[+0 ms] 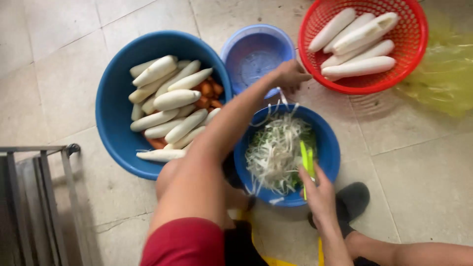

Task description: Peel white radishes into a bowl using a hand peeler.

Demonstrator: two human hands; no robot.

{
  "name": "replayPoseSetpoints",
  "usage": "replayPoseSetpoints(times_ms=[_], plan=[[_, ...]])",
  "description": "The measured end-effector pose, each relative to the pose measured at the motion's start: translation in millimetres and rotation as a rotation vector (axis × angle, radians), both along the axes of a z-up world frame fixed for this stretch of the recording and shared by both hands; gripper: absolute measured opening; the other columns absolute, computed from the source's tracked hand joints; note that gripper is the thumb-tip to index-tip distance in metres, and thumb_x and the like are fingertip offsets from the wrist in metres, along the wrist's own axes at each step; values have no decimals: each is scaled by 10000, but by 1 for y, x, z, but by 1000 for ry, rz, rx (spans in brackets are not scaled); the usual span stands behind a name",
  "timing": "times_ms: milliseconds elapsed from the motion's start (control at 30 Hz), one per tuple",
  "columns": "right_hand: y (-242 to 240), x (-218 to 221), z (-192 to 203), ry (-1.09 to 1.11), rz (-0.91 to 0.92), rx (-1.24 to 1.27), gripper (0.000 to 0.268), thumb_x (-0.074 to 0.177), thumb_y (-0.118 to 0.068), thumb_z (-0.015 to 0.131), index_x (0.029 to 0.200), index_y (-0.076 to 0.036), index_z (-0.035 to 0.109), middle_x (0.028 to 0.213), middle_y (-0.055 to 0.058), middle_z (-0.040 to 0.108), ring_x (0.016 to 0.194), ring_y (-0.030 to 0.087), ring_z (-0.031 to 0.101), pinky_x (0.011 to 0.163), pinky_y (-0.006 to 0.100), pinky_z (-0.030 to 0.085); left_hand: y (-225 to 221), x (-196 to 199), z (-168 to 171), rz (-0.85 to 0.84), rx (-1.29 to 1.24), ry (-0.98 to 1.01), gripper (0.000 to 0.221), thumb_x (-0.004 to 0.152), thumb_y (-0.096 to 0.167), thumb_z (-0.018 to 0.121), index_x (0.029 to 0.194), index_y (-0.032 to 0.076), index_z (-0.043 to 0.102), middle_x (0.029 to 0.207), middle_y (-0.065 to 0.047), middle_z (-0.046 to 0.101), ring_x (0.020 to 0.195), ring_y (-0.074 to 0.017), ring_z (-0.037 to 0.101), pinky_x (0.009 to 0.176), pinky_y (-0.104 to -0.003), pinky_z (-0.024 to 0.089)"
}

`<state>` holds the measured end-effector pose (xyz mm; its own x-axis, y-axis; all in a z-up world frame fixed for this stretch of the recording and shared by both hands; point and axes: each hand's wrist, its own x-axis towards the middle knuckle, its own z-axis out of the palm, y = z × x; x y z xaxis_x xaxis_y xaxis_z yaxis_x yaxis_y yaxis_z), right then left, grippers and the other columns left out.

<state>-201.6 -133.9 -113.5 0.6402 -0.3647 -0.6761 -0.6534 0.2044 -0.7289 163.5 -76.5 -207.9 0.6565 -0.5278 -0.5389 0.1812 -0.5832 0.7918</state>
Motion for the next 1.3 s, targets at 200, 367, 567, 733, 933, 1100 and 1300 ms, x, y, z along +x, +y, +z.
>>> replayPoseSetpoints(times_ms=[200,367,567,733,933,1100,1300], plan=[[3,1,1,64,100,-76,595,908,-364,711,1438,-109,618,875,29,656,589,107,532,532,281,429,277,-28,26,-263,725,-177,418,857,405,743,927,-7,754,817,-160,743,722,-275,739,652,-402,599],[-7,-12,-10,107,197,-160,584,909,-366,700,1433,-121,629,885,33,683,607,116,537,549,293,426,455,-110,-133,-48,945,-194,846,661,680,863,1191,34,730,1207,-214,713,1094,-359,675,969,-462,541],[-91,-43,-312,-414,290,-511,543,859,-293,809,1295,10,695,1022,101,781,996,117,713,952,291,496,436,-152,-119,471,777,-425,713,684,486,870,1321,243,661,1320,-127,661,1223,-343,623,1023,-506,508],[-85,12,-427,-574,233,-391,441,855,-228,812,1204,21,709,913,133,755,910,159,700,871,309,516,392,-153,-21,739,39,-702,522,734,393,867,1147,99,745,1008,-76,800,959,-199,781,829,-356,636],[-90,41,-419,-615,185,-346,466,845,-222,812,1223,25,697,861,166,743,834,205,696,815,336,535,361,-142,88,985,-579,-627,445,924,327,780,1238,14,734,1072,-82,759,970,-164,690,836,-275,566],[-50,19,-253,-657,104,-548,545,882,-282,803,1301,36,663,1027,193,746,995,243,711,973,366,517,270,-131,204,957,-1013,24,705,941,687,419,1146,50,640,838,-101,697,714,-212,679,594,-412,613],[-21,24,-6,-458,266,-743,567,933,-383,724,1431,-121,656,1130,205,758,1095,323,724,988,422,519,142,-136,195,582,-962,259,601,1036,648,435,1133,77,593,816,-147,648,619,-261,653,539,-405,559]])
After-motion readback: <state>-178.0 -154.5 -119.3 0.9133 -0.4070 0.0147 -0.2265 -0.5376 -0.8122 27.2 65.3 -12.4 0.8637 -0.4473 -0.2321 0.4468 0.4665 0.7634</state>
